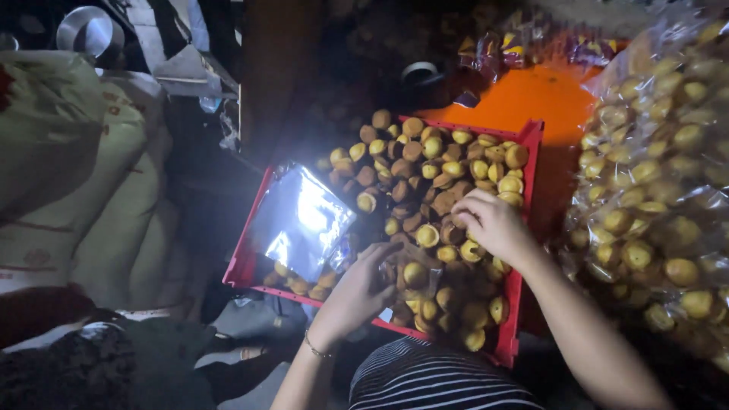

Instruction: The person picks up small dome-shaped baked goods from a red crate and places them into plastic bags by hand.

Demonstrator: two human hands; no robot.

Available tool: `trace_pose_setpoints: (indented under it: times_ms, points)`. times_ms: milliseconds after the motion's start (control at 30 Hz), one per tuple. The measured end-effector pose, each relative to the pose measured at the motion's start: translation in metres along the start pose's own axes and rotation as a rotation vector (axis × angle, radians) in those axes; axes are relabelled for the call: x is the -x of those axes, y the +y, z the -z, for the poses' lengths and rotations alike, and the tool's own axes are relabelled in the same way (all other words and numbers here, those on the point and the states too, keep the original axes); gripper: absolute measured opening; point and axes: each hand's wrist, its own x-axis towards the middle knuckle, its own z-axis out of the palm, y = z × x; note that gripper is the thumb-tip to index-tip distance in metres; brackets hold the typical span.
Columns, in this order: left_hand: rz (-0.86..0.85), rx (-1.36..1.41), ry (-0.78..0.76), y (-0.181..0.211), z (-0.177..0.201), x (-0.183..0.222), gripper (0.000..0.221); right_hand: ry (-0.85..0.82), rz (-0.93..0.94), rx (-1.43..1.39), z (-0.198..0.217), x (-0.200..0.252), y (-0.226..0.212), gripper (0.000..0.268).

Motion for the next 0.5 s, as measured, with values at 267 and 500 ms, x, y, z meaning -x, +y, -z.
trace_pose_setpoints:
  times_ms: [267,500]
  points:
    - [0.018,0.016,-0.007,0.027,0.001,-0.007,0.069,-0.067,0.410,0.801,-0.107,-0.040,0.059,0.028]
    - [0.006,0.046,0.018,0.010,-0.004,-0.009,0.069,0.016,0.181,-0.184,0.020,-0.012,0.019,0.058]
